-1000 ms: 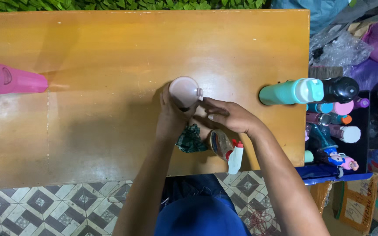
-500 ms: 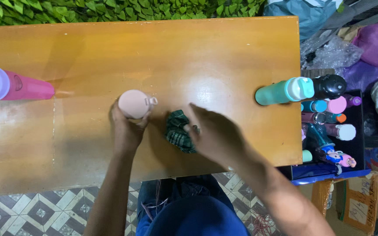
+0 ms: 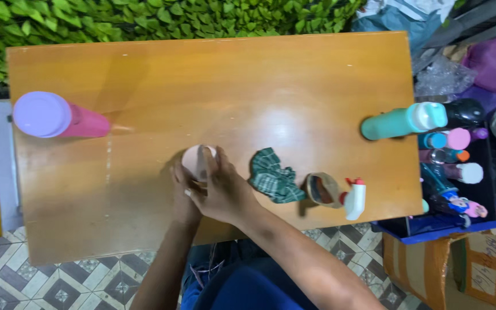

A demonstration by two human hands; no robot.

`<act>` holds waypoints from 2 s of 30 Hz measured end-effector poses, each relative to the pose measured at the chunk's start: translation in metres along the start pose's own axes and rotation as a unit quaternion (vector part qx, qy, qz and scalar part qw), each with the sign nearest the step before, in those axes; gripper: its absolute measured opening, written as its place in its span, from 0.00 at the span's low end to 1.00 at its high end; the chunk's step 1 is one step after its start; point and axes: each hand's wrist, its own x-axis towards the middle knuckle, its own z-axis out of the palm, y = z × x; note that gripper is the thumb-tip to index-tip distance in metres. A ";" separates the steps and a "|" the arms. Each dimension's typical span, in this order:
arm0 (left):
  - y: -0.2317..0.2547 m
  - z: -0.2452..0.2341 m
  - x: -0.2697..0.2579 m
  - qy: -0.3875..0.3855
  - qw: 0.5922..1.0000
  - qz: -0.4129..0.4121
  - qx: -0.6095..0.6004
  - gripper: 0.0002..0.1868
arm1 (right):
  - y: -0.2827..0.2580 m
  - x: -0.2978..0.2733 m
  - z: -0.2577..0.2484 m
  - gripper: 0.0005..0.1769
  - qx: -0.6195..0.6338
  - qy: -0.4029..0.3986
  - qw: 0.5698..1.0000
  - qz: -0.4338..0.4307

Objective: The person retrieves several plastic containers from a nearby tray and places them on a wooden table. They wipe the table surface with a cloth, then spray a cleaning solution onto a pink container and wipe it thoroughly. The person also wipes the container's lid and reassembles it. They repeat a similar process with a beige container, spraying and wiping it with the cloth.

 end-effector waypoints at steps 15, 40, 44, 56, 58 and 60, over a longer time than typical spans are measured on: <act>-0.065 -0.094 0.016 -0.023 0.990 0.132 -0.037 0.49 | -0.067 0.050 0.080 0.60 -0.079 0.043 0.995 0.043; -0.149 -0.087 -0.022 -0.195 0.909 -0.046 -0.367 0.49 | 0.046 0.039 0.183 0.44 0.498 0.016 0.867 0.036; -0.144 -0.091 -0.019 -0.170 0.939 -0.016 -0.298 0.47 | 0.034 0.035 0.187 0.41 0.404 0.064 0.911 0.048; -0.144 -0.088 -0.013 -0.129 0.976 0.052 -0.169 0.36 | 0.037 0.034 0.193 0.42 0.353 0.137 0.925 -0.033; -0.151 -0.083 -0.013 -0.123 0.969 0.029 -0.211 0.35 | 0.034 0.034 0.188 0.44 0.255 0.165 0.950 -0.072; -0.158 -0.080 -0.012 -0.108 0.952 -0.006 -0.288 0.34 | 0.030 0.036 0.185 0.44 0.235 0.153 0.958 -0.066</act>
